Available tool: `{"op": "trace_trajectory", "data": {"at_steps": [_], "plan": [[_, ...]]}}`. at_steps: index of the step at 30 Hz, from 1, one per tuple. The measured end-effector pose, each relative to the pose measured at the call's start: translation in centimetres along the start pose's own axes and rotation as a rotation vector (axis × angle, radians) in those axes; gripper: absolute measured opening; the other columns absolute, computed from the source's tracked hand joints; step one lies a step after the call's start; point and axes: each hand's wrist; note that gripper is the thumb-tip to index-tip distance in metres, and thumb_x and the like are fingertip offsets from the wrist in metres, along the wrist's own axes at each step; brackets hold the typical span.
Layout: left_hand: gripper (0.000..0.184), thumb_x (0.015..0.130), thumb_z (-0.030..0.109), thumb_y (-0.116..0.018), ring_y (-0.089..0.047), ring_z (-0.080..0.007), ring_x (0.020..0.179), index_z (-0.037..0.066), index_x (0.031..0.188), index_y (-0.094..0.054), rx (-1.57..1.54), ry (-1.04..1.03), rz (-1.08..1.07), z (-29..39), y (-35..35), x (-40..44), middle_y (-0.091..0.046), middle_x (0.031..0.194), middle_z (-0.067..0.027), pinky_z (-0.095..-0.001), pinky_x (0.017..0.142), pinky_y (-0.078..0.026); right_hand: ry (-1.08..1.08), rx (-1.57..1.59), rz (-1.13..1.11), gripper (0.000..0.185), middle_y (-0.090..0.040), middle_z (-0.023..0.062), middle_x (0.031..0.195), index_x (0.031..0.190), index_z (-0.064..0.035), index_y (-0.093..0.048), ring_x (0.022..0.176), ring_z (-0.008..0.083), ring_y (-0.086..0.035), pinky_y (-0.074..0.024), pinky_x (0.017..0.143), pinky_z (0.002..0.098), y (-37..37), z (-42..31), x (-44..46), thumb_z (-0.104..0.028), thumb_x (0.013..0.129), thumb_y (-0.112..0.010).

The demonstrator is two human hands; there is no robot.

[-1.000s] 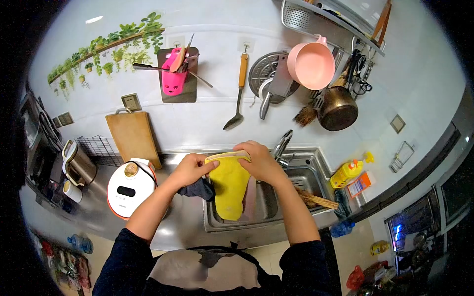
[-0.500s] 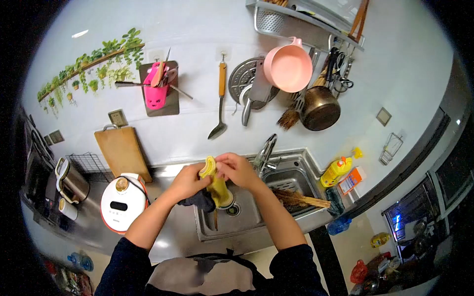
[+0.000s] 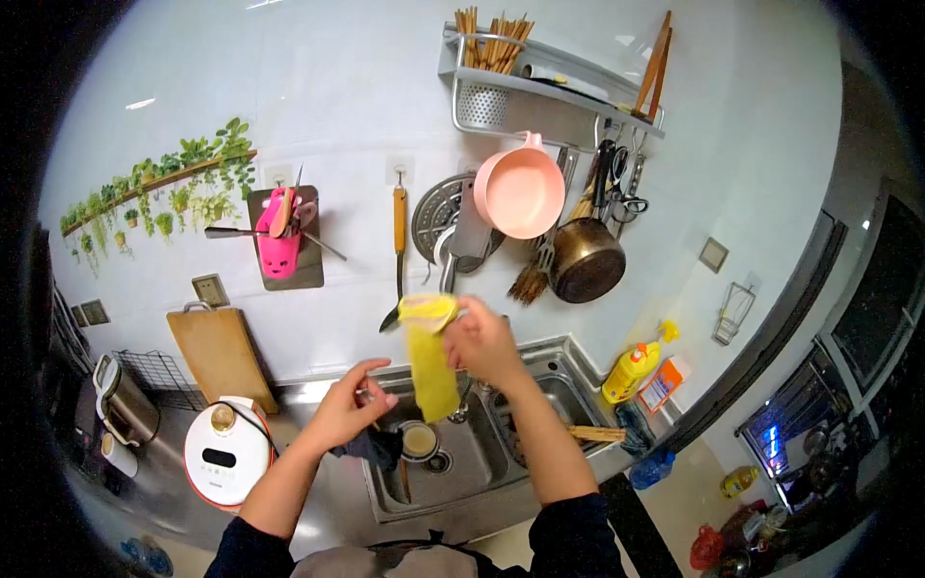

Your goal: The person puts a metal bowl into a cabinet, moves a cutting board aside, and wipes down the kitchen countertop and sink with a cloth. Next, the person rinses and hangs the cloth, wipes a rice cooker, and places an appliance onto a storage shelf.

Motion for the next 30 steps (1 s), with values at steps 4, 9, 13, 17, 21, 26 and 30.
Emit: {"op": "trace_trajectory", "data": {"at_steps": [4,9,13,17,21,26,30], "plan": [[0.044,0.088,0.017,-0.066,-0.049,-0.0043,0.062,0.002,0.126,-0.052,-0.156,0.063,-0.045,-1.5,-0.8,-1.3,-0.055,0.071,0.0025,-0.0205,0.059,-0.042,0.251,0.072,0.180,0.023,-0.065,0.0096,0.076,0.113,0.0008,-0.051,0.057,0.0129,-0.062,-0.0480,0.049,0.0233,3.9,-2.1,5.4,-0.005,0.091,-0.052],[0.040,0.088,0.015,-0.066,-0.049,-0.0040,0.063,0.004,0.125,-0.053,-0.201,0.123,-0.029,-3.5,-1.5,-2.9,-0.055,0.072,0.0027,-0.0194,0.059,-0.041,0.489,0.067,0.469,0.021,-0.062,0.0031,0.075,0.106,0.0025,-0.061,0.057,0.0079,-0.054,-0.0400,0.049,0.0218,8.6,-8.2,12.2,-0.004,0.086,-0.056],[0.039,0.088,0.013,-0.066,-0.048,-0.0036,0.063,0.002,0.123,-0.054,-0.289,0.131,0.024,-5.2,-1.5,-4.1,-0.055,0.072,0.0026,-0.0188,0.057,-0.040,0.468,-0.042,0.719,0.016,-0.063,0.0035,0.074,0.095,0.0028,-0.065,0.060,0.0088,-0.055,-0.0434,0.057,0.0217,14.0,-11.3,18.6,-0.011,0.087,-0.063],[0.034,0.087,0.011,-0.066,-0.047,-0.0028,0.062,0.001,0.119,-0.057,-0.322,0.196,0.087,-5.9,-1.2,-4.8,-0.053,0.070,0.0039,-0.0185,0.057,-0.039,0.453,-0.283,0.851,0.019,-0.065,0.0043,0.073,0.093,0.0021,-0.067,0.063,0.0118,-0.058,-0.0462,0.061,0.0237,18.6,-8.9,23.7,-0.015,0.084,-0.065],[0.031,0.087,0.009,-0.066,-0.047,-0.0030,0.060,0.000,0.117,-0.058,-0.336,0.214,0.139,-7.1,-1.2,-5.2,-0.053,0.066,0.0038,-0.0186,0.056,-0.039,0.405,-0.606,0.889,0.028,-0.069,0.0091,0.078,0.099,-0.0049,-0.069,0.072,0.0217,-0.065,-0.0480,0.068,0.0324,18.6,-8.1,23.6,-0.024,0.079,-0.066],[0.030,0.087,0.009,-0.065,-0.050,-0.0035,0.060,0.001,0.115,-0.059,-0.347,0.260,0.162,-7.1,-1.3,-5.4,-0.054,0.065,0.0031,-0.0190,0.055,-0.040,0.261,-0.938,0.827,0.042,-0.070,0.0089,0.093,0.121,-0.0111,-0.057,0.096,0.0256,-0.062,-0.0351,0.090,0.0426,19.4,-7.2,24.1,-0.033,0.085,-0.060],[0.028,0.088,0.009,-0.065,-0.052,-0.0038,0.060,0.000,0.114,-0.060,-0.332,0.310,0.148,-6.8,-1.7,-5.1,-0.055,0.065,0.0029,-0.0192,0.056,-0.040,0.235,-1.142,0.588,0.041,-0.065,0.0098,0.110,0.124,-0.0138,-0.056,0.115,0.0267,-0.051,-0.0237,0.096,0.0544,19.4,-7.7,23.3,-0.038,0.092,-0.048]]}}
Point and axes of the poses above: each hand's wrist, its own x-axis towards the middle knuckle, its own y-axis out of the back of the hand, z = x × y
